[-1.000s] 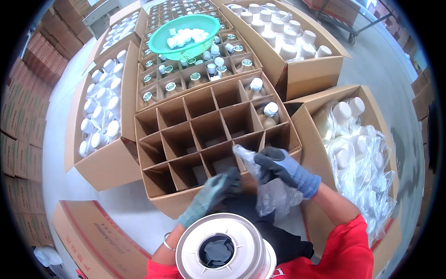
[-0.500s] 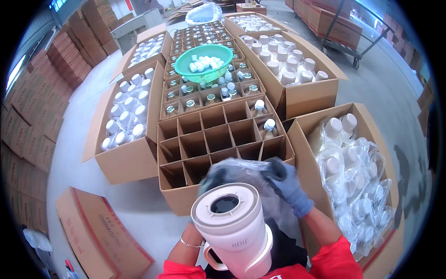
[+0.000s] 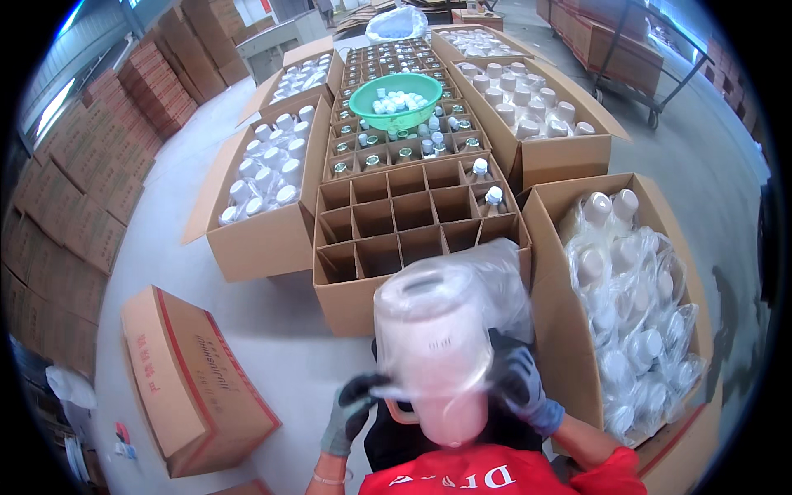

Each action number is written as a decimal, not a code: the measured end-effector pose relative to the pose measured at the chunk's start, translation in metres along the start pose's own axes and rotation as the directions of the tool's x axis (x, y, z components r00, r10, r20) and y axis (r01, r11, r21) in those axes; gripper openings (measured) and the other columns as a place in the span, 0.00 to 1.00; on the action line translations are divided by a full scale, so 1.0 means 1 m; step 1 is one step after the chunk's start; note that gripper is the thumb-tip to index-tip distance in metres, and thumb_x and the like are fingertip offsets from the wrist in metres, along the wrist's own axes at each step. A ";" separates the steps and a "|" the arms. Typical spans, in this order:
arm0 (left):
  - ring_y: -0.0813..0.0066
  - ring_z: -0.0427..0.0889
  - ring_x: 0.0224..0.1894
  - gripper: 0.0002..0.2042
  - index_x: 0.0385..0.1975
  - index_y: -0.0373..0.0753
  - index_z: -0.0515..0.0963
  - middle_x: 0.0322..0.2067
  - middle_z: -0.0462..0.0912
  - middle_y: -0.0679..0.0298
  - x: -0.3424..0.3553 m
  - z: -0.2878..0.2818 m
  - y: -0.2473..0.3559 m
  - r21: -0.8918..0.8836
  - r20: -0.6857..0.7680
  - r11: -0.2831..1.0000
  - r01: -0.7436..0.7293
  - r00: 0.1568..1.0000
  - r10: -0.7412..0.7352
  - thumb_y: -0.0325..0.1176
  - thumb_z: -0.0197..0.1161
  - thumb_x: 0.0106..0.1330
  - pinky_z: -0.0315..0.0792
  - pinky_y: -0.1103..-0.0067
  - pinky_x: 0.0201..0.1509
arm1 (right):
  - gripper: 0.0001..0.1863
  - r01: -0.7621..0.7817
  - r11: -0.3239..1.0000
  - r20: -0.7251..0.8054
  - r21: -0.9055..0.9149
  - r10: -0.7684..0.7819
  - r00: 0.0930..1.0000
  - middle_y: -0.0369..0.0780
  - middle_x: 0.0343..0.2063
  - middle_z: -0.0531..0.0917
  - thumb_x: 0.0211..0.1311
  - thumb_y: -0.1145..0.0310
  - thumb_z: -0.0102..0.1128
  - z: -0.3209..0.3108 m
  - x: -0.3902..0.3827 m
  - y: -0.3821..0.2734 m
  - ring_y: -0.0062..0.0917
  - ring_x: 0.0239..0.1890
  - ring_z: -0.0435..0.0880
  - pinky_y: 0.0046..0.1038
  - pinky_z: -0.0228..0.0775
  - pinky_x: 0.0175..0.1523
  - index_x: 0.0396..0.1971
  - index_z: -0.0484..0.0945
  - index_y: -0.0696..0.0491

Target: The person sits on the floor in a warehouse and repeatedly assembles white kitchen appliances. They place a lid on the appliance body, wrap the unit in a clear plastic bag, and place it into a cardboard box. The process is repeated for multiple units throughout the video.

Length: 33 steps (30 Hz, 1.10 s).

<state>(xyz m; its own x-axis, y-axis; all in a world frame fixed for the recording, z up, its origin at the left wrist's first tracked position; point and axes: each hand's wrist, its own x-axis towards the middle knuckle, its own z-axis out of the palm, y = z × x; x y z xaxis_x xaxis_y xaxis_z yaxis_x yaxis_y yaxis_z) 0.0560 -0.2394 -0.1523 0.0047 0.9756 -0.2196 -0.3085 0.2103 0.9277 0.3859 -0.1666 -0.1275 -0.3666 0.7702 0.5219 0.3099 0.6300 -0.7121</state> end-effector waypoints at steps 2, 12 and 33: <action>0.72 0.78 0.53 0.20 0.54 0.33 0.77 0.52 0.81 0.57 -0.034 -0.027 -0.001 0.093 0.184 0.941 0.325 0.923 -0.337 0.30 0.63 0.61 0.72 0.76 0.54 | 0.15 0.064 0.996 0.406 0.054 -0.081 0.910 0.40 0.38 0.78 0.47 0.70 0.66 -0.004 -0.039 0.008 0.41 0.44 0.76 0.42 0.69 0.54 0.38 0.78 0.51; 0.66 0.77 0.56 0.22 0.63 0.35 0.66 0.57 0.75 0.57 0.021 0.017 0.021 -0.139 -0.100 0.977 -0.163 0.984 0.150 0.39 0.50 0.74 0.70 0.67 0.63 | 0.27 -0.224 0.957 0.372 -0.184 0.279 0.886 0.48 0.48 0.77 0.54 0.54 0.66 -0.041 -0.031 0.011 0.46 0.52 0.74 0.42 0.66 0.58 0.49 0.76 0.56; 0.59 0.77 0.54 0.22 0.62 0.37 0.67 0.54 0.75 0.56 0.279 0.327 -0.065 0.512 0.681 0.507 -0.694 0.687 0.252 0.33 0.57 0.68 0.72 0.69 0.59 | 0.16 0.118 0.843 -0.375 -0.524 -0.353 0.857 0.49 0.46 0.82 0.65 0.70 0.54 -0.157 0.148 0.026 0.45 0.52 0.80 0.44 0.65 0.63 0.51 0.77 0.59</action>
<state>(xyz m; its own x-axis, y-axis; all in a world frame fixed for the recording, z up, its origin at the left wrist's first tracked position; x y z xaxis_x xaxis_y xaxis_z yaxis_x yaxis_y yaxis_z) 0.3884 0.0400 -0.1748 0.5735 0.7666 0.2889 0.3275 -0.5378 0.7769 0.4778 -0.0203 0.0053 -0.0943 0.4749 0.8750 0.6779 0.6743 -0.2929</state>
